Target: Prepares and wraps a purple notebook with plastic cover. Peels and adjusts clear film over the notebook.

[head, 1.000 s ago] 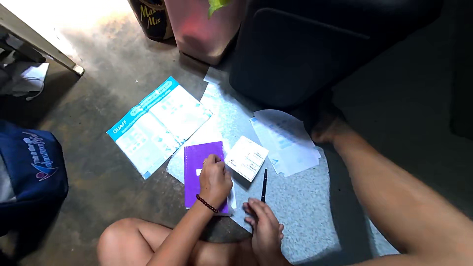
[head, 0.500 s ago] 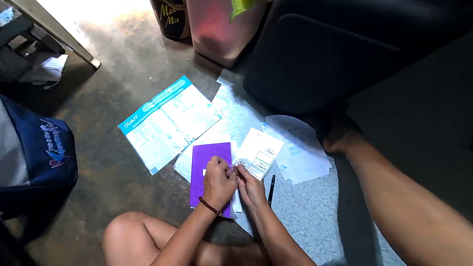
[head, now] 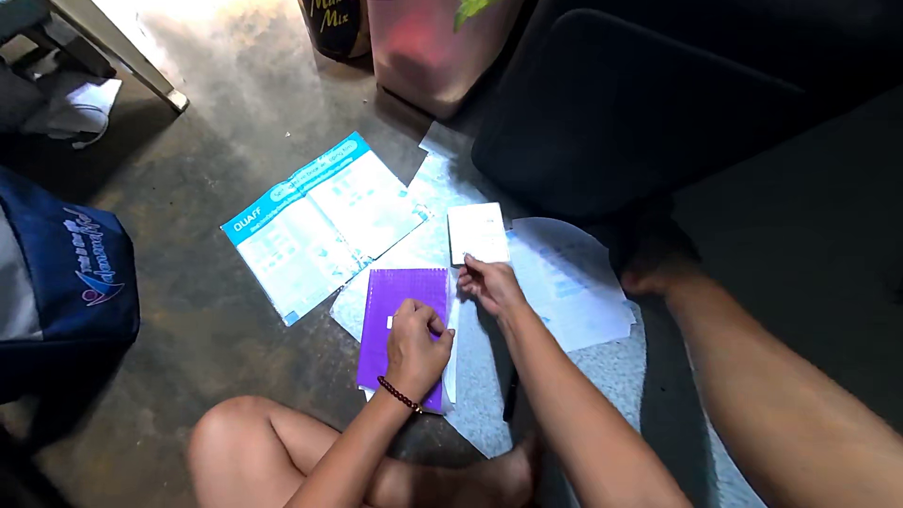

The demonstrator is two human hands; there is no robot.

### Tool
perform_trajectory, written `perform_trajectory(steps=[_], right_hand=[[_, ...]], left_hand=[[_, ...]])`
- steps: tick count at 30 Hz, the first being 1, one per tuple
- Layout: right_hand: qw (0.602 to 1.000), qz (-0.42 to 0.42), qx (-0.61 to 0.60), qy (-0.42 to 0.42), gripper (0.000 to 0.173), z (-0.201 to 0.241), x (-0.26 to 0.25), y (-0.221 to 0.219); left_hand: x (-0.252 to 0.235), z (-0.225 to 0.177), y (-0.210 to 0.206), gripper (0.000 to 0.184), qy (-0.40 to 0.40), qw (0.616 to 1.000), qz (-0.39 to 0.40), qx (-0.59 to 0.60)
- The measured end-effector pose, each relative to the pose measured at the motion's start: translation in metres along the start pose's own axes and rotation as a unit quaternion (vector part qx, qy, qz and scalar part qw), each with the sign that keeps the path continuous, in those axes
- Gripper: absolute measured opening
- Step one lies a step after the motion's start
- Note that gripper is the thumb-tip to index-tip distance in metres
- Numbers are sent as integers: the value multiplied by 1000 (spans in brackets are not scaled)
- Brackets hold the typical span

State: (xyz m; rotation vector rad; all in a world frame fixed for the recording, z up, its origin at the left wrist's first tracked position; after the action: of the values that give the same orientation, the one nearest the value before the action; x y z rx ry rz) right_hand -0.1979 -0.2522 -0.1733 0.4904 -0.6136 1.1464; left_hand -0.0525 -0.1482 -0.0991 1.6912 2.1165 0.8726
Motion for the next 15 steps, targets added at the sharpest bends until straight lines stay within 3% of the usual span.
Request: perform_trajectory(steps=[4, 8, 11, 15], right_hand=[[997, -54, 57, -16, 25, 11, -35, -3], [983, -156, 69, 62, 35, 19, -4, 19], [984, -131, 90, 74, 33, 2, 44, 32], [993, -60, 99, 32, 42, -44, 101, 41]], left_hand=[[-1, 0, -2, 20, 61, 997, 41, -9], [-2, 8, -9, 23, 118, 990, 75, 11], [-3, 13, -13, 26, 138, 987, 76, 34], [0, 19, -17, 29, 146, 984, 72, 71]])
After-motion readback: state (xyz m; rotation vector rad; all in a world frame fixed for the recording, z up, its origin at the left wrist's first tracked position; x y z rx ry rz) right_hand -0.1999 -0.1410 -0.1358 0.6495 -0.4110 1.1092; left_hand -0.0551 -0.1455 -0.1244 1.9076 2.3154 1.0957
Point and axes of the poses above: each hand's wrist, its own x-axis away from the middle knuckle, its own y-axis out of the back of the hand, z = x × y, the point moved 5 cm from there along -x, towards the middle knuckle, and after that the axes turned 14 degrees about -z, right-handed, at the moved point
